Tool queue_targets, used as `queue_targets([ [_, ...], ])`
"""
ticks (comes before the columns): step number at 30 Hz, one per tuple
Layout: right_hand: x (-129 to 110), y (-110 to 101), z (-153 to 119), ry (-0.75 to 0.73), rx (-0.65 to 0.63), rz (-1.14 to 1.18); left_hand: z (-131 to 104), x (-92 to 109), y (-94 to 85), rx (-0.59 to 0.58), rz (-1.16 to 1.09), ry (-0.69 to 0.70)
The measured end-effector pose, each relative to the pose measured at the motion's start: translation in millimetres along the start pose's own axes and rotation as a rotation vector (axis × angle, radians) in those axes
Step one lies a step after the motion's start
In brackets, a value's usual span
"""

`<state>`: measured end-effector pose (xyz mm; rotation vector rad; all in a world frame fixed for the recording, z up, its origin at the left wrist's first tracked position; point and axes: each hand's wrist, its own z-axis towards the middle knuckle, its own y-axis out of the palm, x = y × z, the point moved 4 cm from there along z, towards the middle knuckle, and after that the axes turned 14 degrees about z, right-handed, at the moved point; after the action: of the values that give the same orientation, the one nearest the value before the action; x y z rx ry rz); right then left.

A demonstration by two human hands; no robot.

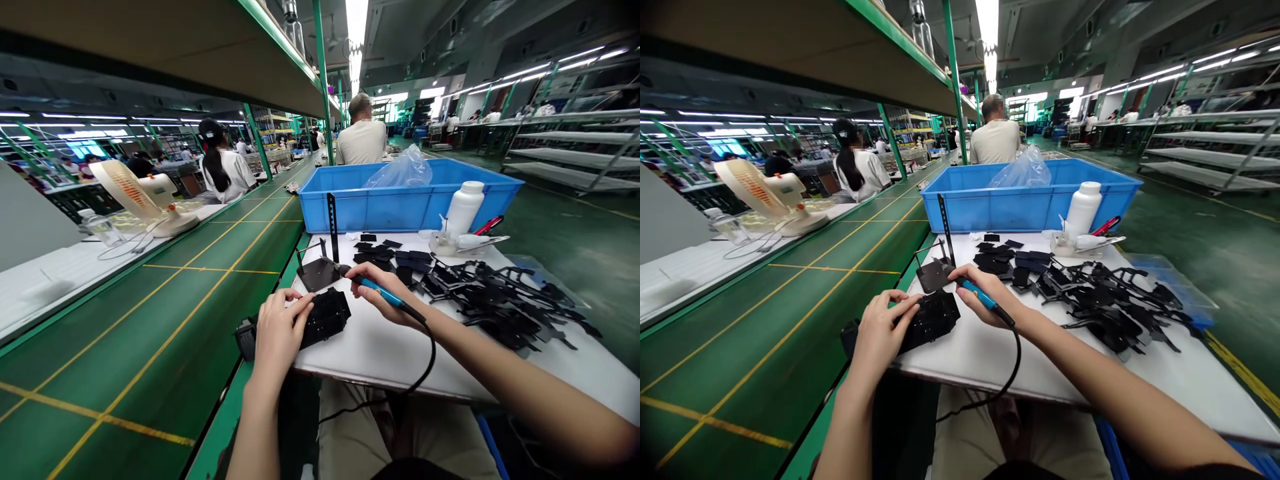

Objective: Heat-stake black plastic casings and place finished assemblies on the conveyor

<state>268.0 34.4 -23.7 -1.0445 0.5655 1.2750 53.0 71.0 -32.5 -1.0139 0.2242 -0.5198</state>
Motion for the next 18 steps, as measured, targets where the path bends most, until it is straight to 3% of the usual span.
queue_targets([
  [3,7.5,1.0,-7.0,0.05,0.052,0.037,-3.3,1.8,0.1,-0.059,0.009,0.02],
  [9,14.6,5.2,-18.2,0.158,0.151,0.09,-7.8,4.3,-1.5,-0.063,-0.117,-0.015],
  [12,10.6,0.1,-22.0,0.118,0.233,0.15,-7.9,5.8,0.0,-0.074,-0.175,-0.037],
  [15,11.6,-11.2,-24.0,0.084,0.364,0.339,-7.3,7.2,0.6,-0.072,-0.193,-0.035],
  [18,18.9,-17.8,-22.3,0.143,0.379,0.617,-6.7,8.9,0.6,-0.072,-0.188,-0.031],
])
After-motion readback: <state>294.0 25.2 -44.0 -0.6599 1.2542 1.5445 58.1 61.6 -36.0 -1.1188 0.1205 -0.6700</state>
